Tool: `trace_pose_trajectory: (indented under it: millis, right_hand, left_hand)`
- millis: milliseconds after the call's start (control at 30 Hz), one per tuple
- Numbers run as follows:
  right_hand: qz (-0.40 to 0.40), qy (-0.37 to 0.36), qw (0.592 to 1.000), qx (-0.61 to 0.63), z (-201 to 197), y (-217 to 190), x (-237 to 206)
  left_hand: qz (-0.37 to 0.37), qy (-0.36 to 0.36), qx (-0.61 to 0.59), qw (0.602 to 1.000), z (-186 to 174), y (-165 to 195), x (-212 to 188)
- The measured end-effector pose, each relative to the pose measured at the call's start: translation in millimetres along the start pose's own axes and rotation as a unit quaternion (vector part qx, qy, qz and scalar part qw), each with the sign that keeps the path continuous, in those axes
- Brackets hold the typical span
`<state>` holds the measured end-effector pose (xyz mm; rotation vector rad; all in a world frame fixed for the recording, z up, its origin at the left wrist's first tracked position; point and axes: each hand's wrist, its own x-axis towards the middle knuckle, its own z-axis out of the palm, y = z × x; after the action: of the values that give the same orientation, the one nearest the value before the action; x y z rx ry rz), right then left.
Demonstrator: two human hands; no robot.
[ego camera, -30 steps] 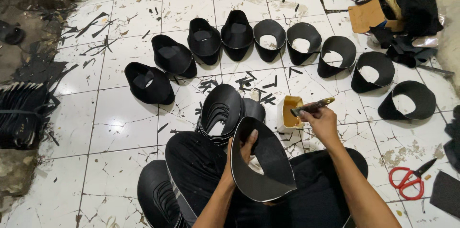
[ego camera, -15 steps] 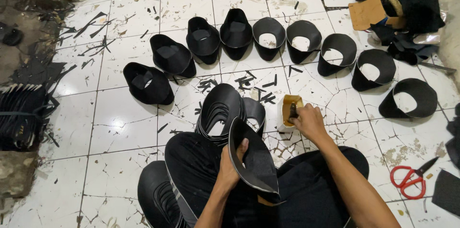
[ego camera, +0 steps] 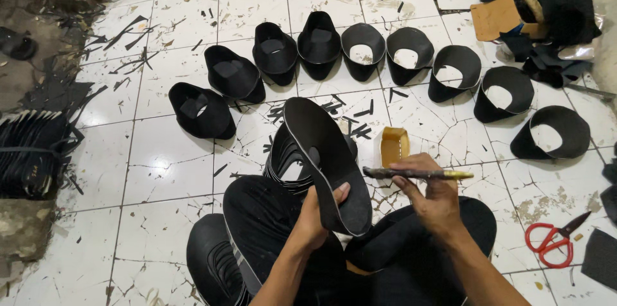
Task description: The person sits on the workshop floor and uses a brush to apply glue from a small container along the edges of black shoe upper components, then places each treated piece in a row on the floor with the others.
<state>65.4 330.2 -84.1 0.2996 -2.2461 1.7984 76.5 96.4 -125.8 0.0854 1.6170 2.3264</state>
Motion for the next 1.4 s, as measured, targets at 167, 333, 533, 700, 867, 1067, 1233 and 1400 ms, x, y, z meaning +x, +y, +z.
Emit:
trace_pose_trajectory:
  millis: [167,333,533,700,867,1067,1233,1400]
  right_hand:
    - [-0.161,-0.028,0.979,-0.118,5.4,-12.5,5.0]
    - [-0.219,-0.047,0.966,-0.13,1.8,-14.5,13.1]
    - [-0.231,-0.077,0.953,-0.182,-3.1,-24.2,21.5]
    - [-0.118,-0.157,0.959,-0.205,-4.6,-34.6,22.3]
    - [-0.161,-0.124,0.962,-0.18,-3.4,-38.2,14.8]
    - [-0.155,-0.129,0.957,-0.211,-2.2,-37.0,11.3]
    - [-0.206,-0.104,0.949,-0.213,2.1,-38.5,12.3]
    - [-0.197,-0.108,0.948,-0.224,5.0,-44.2,11.4]
  left_hand:
    - [-0.08,0.035,-0.069,0.994,6.5,8.4,-1.1]
    - [-0.047,0.038,0.024,0.998,4.7,15.9,-8.1]
    - [0.01,0.003,-0.045,0.999,3.8,-4.5,0.8]
    - [0.054,0.048,0.096,0.993,2.0,4.8,0.0]
    - [0.052,0.076,0.125,0.988,8.0,19.9,-0.8]
    - [0.052,0.091,0.05,0.993,12.0,23.5,-0.3]
    - [0.143,0.064,0.102,0.982,14.6,27.1,-3.7]
    - [0.089,0.087,0.041,0.991,19.9,30.9,-3.5]
